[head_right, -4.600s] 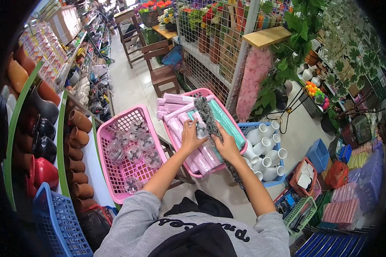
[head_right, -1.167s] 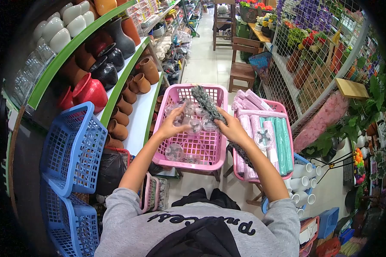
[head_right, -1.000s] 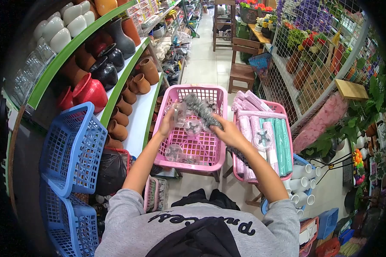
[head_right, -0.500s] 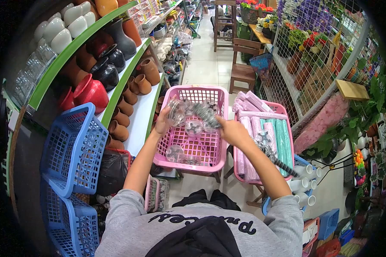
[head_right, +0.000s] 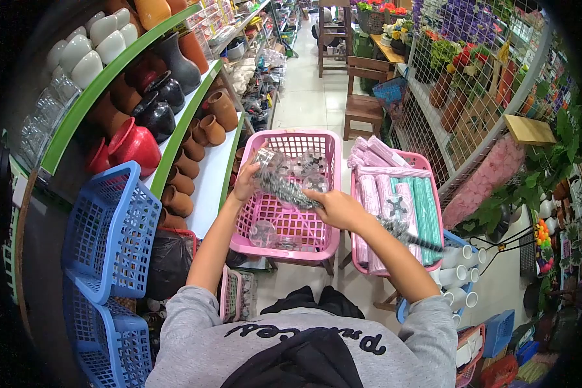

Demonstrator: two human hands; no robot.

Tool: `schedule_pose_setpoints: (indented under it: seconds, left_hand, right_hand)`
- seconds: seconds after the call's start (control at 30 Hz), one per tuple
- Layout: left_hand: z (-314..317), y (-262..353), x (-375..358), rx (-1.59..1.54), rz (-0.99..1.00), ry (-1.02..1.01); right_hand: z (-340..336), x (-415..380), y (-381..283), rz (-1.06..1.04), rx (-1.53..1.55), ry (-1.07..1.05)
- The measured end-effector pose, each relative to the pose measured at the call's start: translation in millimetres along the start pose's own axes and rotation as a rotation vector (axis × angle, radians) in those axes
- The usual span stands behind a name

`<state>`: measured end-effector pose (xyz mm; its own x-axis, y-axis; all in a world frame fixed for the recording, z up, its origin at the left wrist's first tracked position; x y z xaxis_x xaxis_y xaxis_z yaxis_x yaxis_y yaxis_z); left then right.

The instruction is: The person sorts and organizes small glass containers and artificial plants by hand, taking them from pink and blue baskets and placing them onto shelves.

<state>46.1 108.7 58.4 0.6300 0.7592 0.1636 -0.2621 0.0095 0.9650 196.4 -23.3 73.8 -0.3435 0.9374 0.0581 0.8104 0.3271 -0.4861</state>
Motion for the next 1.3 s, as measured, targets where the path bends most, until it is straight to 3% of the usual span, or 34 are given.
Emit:
schedule_pose_setpoints:
  seconds: [0.07, 0.2, 0.4, 0.47, 0.53, 0.6, 0.67, 0.8, 0.97, 1.07, 1.13, 1.23, 1.27, 1.3]
  left_hand:
    - [-3.4, 3.0, -4.0, 0.013, -0.009, 0.019]
    - [-17.9, 2.6, -3.2, -0.122, -0.023, 0.074]
    - [5.1, -0.4, -0.8, -0.08, -0.089, -0.038]
    - [9.4, 3.9, 0.0, -0.166, -0.073, -0.017]
    - [3.6, 3.6, 0.8, -0.185, -0.086, -0.001]
    - [4.9, 7.9, 2.4, 0.005, -0.045, -0.091]
    - [-4.6, 8.5, 4.8, -0.036, -0.031, -0.08]
    - [-12.8, 25.4, 0.7, -0.291, -0.031, 0.026]
    - [-11.0, 12.1, 1.4, -0.243, -0.07, 0.057]
    - [-1.7, 3.1, 7.0, -0.313, -0.045, 0.056]
    - [0.7, 7.5, 5.2, -0.564, 0.025, 0.014]
    - [-12.8, 6.3, -3.8, -0.452, 0.019, 0.063]
    - [-19.1, 7.2, -6.6, -0.451, 0.029, 0.073]
    - [-23.7, 14.7, -8.8, -0.449, 0.044, 0.087]
  right_hand:
    - [1.8, -5.6, -1.5, -0.063, 0.043, -0.071]
    - [-0.7, -8.6, 14.9, 0.068, -0.011, -0.141]
    - [-21.6, 3.4, 1.5, 0.03, -0.046, 0.205]
    - [-17.3, 4.5, 0.2, 0.05, -0.058, 0.205]
    - [-6.7, 6.0, -8.7, -0.016, -0.033, 0.08]
    - [-6.6, 4.5, -4.9, -0.071, -0.028, 0.087]
    - [-7.2, 0.5, -10.4, -0.209, -0.051, 0.058]
    - [3.7, -8.5, -1.8, -0.111, -0.201, -0.141]
    - [-27.8, 0.5, -7.7, -0.133, -0.005, 0.244]
    - [-12.7, 8.4, -27.8, -0.198, 0.06, 0.199]
    - [-8.4, 8.2, -26.0, -0.17, 0.009, 0.161]
    - [-19.8, -1.1, 5.3, -0.013, -0.284, 0.088]
    - [-22.8, -5.5, 23.8, 0.139, -0.382, 0.004]
    - [-28.9, -11.2, 30.1, 0.122, -0.354, 0.053]
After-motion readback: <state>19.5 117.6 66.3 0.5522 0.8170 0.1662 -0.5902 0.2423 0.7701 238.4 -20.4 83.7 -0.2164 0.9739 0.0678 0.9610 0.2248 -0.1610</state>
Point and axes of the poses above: each hand's wrist, its own x-axis towards the middle knuckle, its own z-axis out of the palm, y = z × x, the point moved 9 cm from there along x, towards the middle knuckle, and after that the axes turned 6 degrees about -z, right-handed, at the moved point
